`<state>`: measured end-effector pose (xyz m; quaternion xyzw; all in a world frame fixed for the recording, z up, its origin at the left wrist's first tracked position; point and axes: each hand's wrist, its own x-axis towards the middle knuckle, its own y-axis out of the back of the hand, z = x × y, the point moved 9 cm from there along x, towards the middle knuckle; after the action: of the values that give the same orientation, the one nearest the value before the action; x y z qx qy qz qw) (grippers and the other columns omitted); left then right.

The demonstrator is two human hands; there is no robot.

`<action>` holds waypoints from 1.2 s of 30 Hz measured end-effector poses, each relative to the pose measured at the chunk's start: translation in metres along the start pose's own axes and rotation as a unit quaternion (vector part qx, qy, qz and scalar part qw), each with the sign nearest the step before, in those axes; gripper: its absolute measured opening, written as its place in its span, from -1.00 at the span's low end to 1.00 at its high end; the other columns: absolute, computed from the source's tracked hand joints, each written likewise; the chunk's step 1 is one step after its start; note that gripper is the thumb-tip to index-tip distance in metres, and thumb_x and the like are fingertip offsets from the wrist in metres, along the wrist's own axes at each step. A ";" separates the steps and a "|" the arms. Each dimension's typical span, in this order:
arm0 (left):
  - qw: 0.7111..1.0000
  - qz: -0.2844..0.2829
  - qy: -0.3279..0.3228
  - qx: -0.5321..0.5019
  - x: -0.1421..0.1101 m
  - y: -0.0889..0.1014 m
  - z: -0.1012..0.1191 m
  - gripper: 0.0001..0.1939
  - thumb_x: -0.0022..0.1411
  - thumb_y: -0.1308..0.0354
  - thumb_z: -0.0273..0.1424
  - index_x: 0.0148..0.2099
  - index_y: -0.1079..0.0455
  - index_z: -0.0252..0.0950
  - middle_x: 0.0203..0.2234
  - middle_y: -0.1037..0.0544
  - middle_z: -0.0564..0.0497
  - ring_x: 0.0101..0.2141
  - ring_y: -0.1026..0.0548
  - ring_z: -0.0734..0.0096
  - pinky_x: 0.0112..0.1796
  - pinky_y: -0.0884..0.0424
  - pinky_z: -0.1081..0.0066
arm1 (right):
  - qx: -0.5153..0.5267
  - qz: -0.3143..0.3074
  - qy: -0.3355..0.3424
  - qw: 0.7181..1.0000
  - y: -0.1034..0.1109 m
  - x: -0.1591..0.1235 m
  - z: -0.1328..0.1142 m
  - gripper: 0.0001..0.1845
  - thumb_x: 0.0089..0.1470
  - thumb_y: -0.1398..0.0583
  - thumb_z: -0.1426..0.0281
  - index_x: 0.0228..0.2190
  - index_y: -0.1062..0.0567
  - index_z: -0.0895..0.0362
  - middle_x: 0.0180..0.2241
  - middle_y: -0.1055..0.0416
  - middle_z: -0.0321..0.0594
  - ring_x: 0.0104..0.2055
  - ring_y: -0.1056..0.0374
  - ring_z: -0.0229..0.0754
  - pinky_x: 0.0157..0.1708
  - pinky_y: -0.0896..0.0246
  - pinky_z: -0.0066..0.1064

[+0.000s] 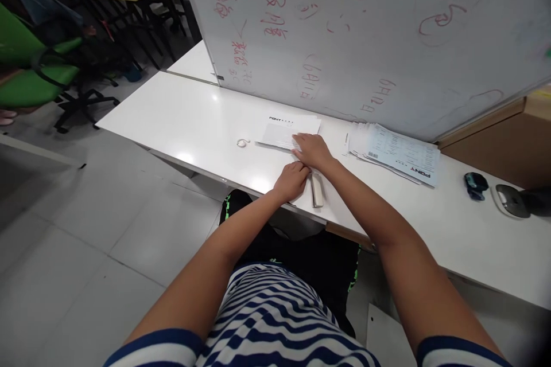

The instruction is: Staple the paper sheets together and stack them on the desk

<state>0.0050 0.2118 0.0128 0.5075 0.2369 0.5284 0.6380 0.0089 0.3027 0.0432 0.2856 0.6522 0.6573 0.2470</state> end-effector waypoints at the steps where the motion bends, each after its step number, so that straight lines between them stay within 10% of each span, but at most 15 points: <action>1: 1.000 0.000 0.000 0.000 0.000 0.000 0.000 -0.76 0.34 0.02 -0.45 -0.01 -0.39 -0.30 -0.11 -0.45 -0.15 0.00 -0.36 0.19 0.02 -0.29 0.22 | -0.013 -0.009 0.001 1.000 -0.003 0.002 0.000 -0.57 0.25 -0.07 0.30 0.06 -0.40 0.25 0.12 -0.35 0.10 0.12 -0.29 0.06 0.01 -0.14 -0.16; 7: 1.000 0.004 0.004 -0.022 0.000 -0.001 -0.001 -0.75 0.30 0.01 -0.49 -0.03 -0.41 -0.30 -0.04 -0.46 -0.14 0.04 -0.36 0.19 0.04 -0.29 0.21 | -0.085 -0.022 -0.055 0.995 0.001 -0.001 0.009 -0.66 0.24 0.07 0.51 -0.20 -0.49 0.27 -0.26 -0.50 0.07 -0.25 -0.41 -0.02 -0.33 -0.08 -0.30; 13: 0.974 0.058 0.052 -0.215 -0.009 0.015 -0.011 -0.68 0.40 0.07 -0.34 0.09 -0.34 -0.34 -0.02 -0.49 -0.19 -0.01 -0.45 0.19 0.07 -0.31 0.16 | -0.067 0.163 -0.134 0.975 0.060 -0.031 0.007 -0.52 0.33 0.19 0.39 -0.18 -0.49 0.24 -0.30 -0.49 0.04 -0.26 -0.36 -0.03 -0.29 -0.09 -0.30; 15: 0.914 0.120 0.134 -0.363 -0.020 0.025 -0.029 -0.60 0.42 0.07 -0.24 0.19 -0.23 -0.31 0.10 -0.41 -0.22 0.02 -0.45 0.22 0.06 -0.34 0.19 | -0.053 0.169 -0.083 0.981 0.063 -0.048 -0.012 -0.52 0.34 0.18 0.37 -0.13 -0.49 0.22 -0.25 -0.50 0.04 -0.18 -0.38 -0.02 -0.20 -0.14 -0.28; 19: 0.693 0.196 0.278 -0.635 -0.051 0.028 -0.052 -0.46 0.38 0.00 -0.09 0.27 -0.12 -0.27 0.16 -0.35 -0.27 0.05 -0.46 0.19 -0.03 -0.44 0.22 | 0.003 0.147 0.060 0.987 0.047 -0.086 -0.066 -0.58 0.33 0.11 0.37 -0.04 -0.49 0.13 -0.06 -0.50 -0.02 0.02 -0.37 -0.04 -0.04 -0.23 -0.22; 24: 0.524 0.219 0.437 -0.697 -0.095 0.015 -0.062 -0.57 0.33 -0.13 -0.26 0.14 -0.31 -0.42 -0.04 -0.53 -0.27 -0.16 -0.58 0.19 -0.19 -0.54 0.26 | 0.040 0.111 0.171 0.978 0.022 -0.111 -0.111 -0.65 0.30 0.00 0.35 -0.04 -0.52 0.09 -0.01 -0.50 -0.08 0.10 -0.35 -0.03 0.02 -0.22 -0.16; 28: 0.515 0.267 0.466 -0.668 -0.125 0.018 -0.074 -0.56 0.36 -0.09 -0.39 0.24 -0.23 -0.36 0.07 -0.48 -0.25 -0.11 -0.57 0.23 -0.17 -0.55 0.29 | 0.050 0.133 0.160 0.977 0.031 -0.104 -0.102 -0.63 0.30 -0.03 0.26 -0.01 -0.49 0.13 0.04 -0.47 -0.05 0.15 -0.31 -0.02 0.17 -0.05 -0.10; 36: 0.510 0.260 0.441 -0.691 -0.168 0.017 -0.062 -0.48 0.30 -0.19 -0.36 0.27 -0.23 -0.23 0.16 -0.41 -0.19 0.00 -0.52 0.16 -0.07 -0.53 0.20 | -0.004 0.073 -0.083 0.994 0.019 -0.031 -0.016 -0.44 0.27 -0.02 0.27 0.22 -0.22 0.29 0.27 -0.14 0.15 0.30 -0.06 0.11 0.15 -0.04 -0.08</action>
<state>-0.1099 0.0815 -0.0344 -0.3536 -0.0945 0.8229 0.4346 0.0212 0.2692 0.0609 0.3854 0.6042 0.6500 0.2527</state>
